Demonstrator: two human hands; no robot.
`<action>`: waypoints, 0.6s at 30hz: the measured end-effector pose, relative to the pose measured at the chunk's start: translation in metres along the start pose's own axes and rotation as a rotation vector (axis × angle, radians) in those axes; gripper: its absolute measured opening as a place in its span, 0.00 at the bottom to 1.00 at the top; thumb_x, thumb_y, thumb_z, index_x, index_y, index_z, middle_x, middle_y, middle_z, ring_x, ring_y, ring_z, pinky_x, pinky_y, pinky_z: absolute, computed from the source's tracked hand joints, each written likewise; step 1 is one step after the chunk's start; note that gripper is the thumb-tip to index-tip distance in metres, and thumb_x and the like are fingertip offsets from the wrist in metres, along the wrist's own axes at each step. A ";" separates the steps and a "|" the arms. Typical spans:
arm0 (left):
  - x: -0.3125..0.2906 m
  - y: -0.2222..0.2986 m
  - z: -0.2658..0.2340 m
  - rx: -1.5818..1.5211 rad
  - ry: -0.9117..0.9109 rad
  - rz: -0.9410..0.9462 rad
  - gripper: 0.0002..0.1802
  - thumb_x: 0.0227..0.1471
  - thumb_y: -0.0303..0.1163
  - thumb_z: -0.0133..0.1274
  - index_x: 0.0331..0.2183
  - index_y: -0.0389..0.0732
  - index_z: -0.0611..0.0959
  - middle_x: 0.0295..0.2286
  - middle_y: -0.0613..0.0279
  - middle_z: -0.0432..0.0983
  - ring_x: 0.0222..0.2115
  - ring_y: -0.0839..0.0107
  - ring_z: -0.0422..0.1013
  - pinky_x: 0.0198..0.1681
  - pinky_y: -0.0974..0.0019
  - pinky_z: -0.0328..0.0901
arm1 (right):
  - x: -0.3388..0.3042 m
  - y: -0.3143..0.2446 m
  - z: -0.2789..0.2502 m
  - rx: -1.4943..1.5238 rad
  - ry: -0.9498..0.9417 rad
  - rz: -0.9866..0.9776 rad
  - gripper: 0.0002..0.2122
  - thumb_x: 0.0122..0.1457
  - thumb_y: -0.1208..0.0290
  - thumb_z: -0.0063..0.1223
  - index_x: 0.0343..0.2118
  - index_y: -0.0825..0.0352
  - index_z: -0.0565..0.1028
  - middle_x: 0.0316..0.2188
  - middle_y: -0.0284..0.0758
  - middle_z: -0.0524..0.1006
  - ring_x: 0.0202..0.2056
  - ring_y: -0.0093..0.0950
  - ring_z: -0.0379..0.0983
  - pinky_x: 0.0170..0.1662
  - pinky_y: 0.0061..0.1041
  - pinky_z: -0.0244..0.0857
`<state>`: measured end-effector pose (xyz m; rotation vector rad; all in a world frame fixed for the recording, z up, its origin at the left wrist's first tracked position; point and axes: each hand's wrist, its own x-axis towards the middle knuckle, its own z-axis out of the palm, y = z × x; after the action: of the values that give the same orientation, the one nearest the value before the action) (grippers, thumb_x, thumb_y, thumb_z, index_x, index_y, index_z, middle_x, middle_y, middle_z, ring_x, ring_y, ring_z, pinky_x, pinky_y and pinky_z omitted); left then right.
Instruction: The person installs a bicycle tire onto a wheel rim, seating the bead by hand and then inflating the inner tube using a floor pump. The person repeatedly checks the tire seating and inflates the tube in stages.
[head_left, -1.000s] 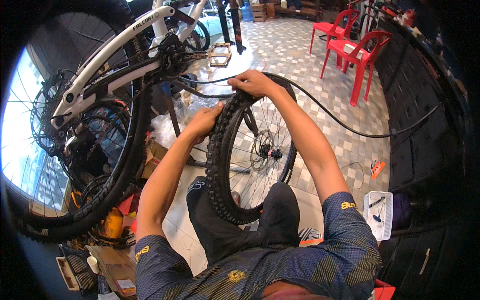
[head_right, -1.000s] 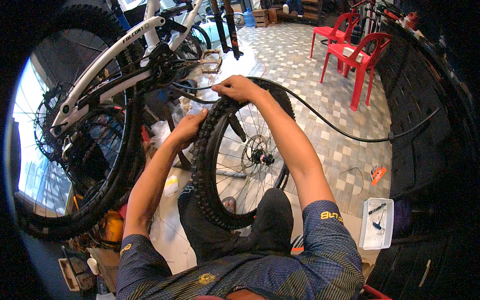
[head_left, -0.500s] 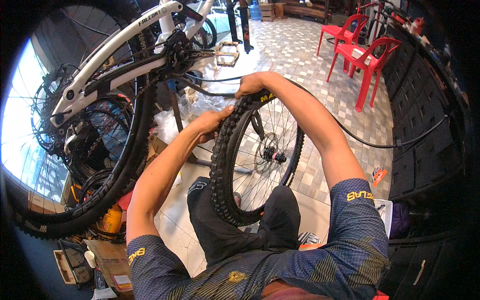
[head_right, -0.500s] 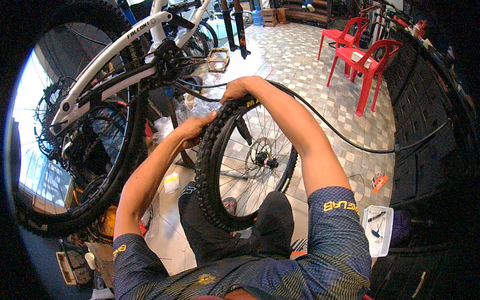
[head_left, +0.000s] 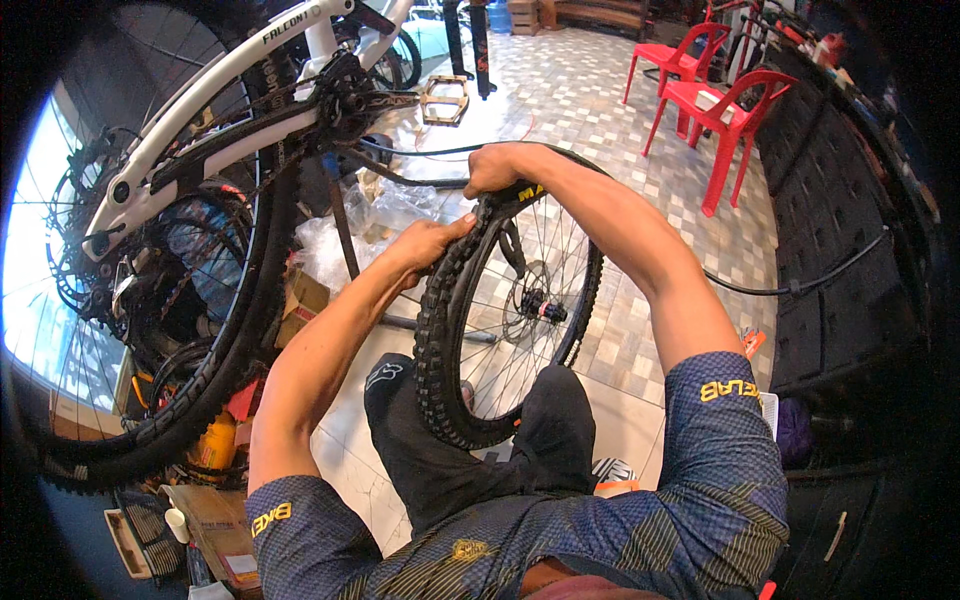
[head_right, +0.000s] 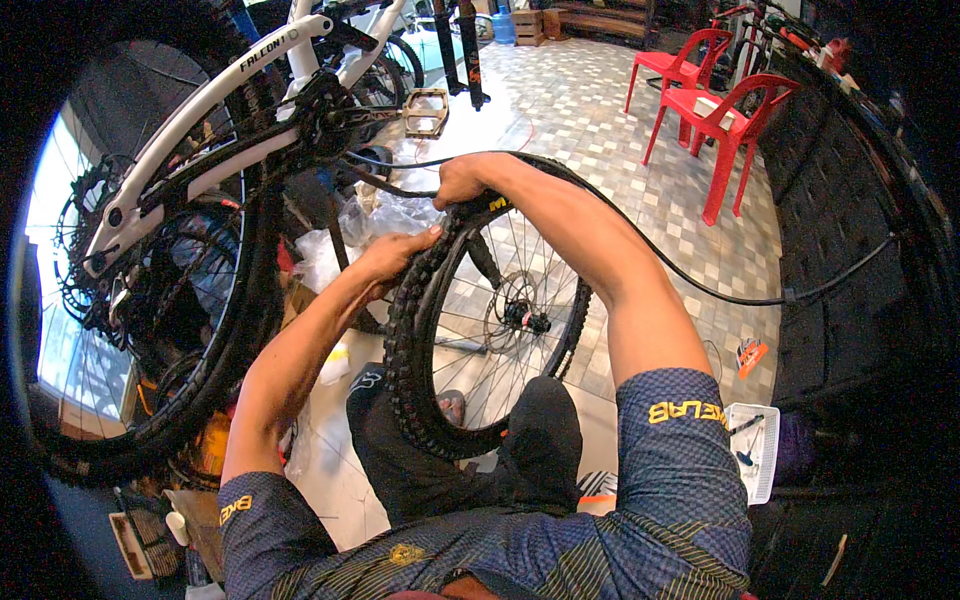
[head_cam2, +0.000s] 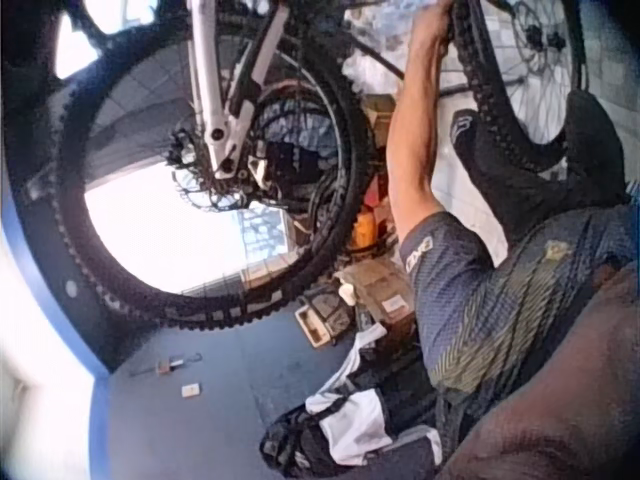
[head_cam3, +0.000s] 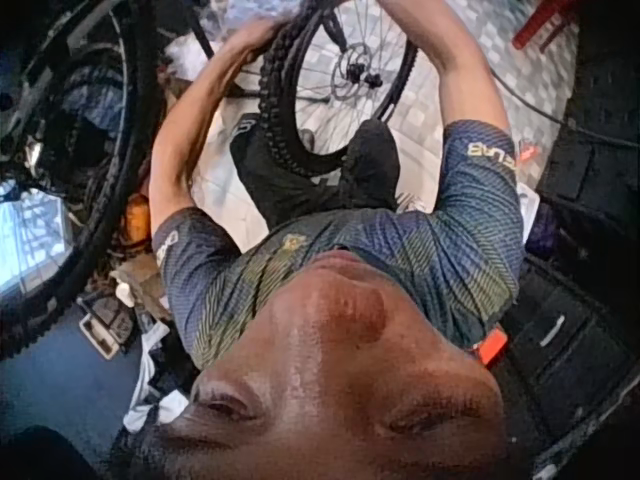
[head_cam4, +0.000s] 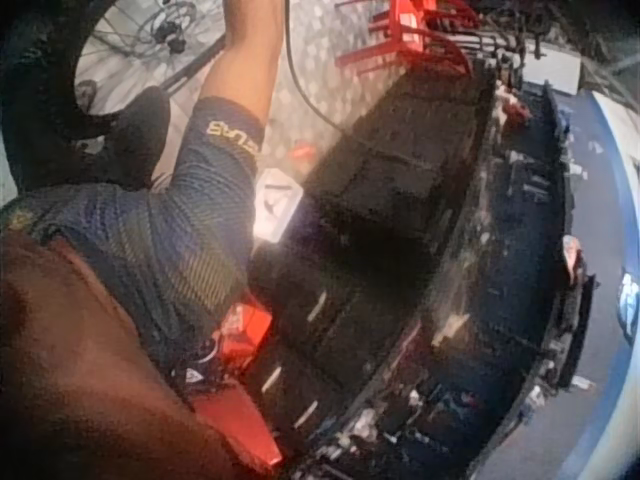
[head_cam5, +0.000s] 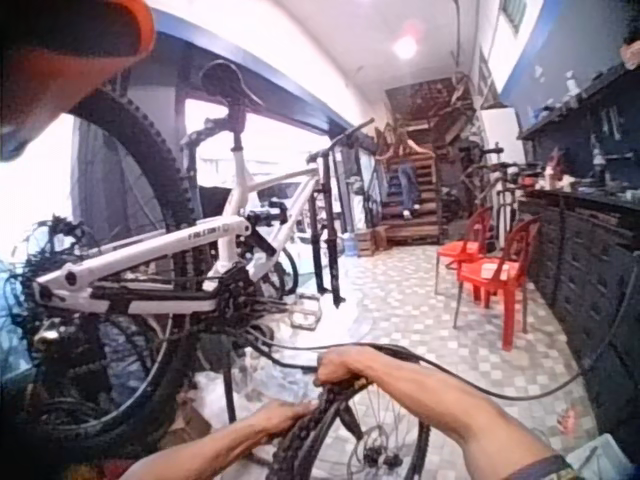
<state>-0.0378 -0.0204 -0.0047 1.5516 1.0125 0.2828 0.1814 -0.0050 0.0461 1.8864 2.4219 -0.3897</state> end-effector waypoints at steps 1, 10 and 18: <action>0.001 -0.001 -0.002 0.058 0.027 0.030 0.34 0.55 0.60 0.58 0.29 0.32 0.86 0.24 0.59 0.81 0.21 0.69 0.73 0.24 0.62 0.65 | 0.000 0.000 0.000 0.020 0.030 0.014 0.21 0.52 0.53 0.54 0.32 0.72 0.82 0.34 0.53 0.81 0.38 0.48 0.78 0.43 0.42 0.70; 0.011 0.029 0.021 0.703 0.413 0.607 0.37 0.60 0.58 0.44 0.38 0.26 0.82 0.32 0.29 0.78 0.36 0.37 0.77 0.43 0.48 0.69 | -0.014 0.014 0.024 0.272 0.692 0.093 0.18 0.52 0.55 0.58 0.32 0.69 0.82 0.35 0.46 0.82 0.39 0.45 0.76 0.46 0.40 0.68; 0.027 0.039 0.019 0.827 0.297 0.281 0.38 0.49 0.59 0.61 0.34 0.25 0.84 0.36 0.30 0.79 0.42 0.39 0.77 0.46 0.47 0.70 | -0.065 -0.045 0.159 0.938 1.452 0.160 0.14 0.58 0.60 0.65 0.31 0.67 0.76 0.28 0.34 0.75 0.34 0.28 0.71 0.38 0.28 0.65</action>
<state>0.0083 -0.0107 0.0154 2.4665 1.2193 0.3133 0.1361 -0.1122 -0.0874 3.7403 2.9554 -0.0915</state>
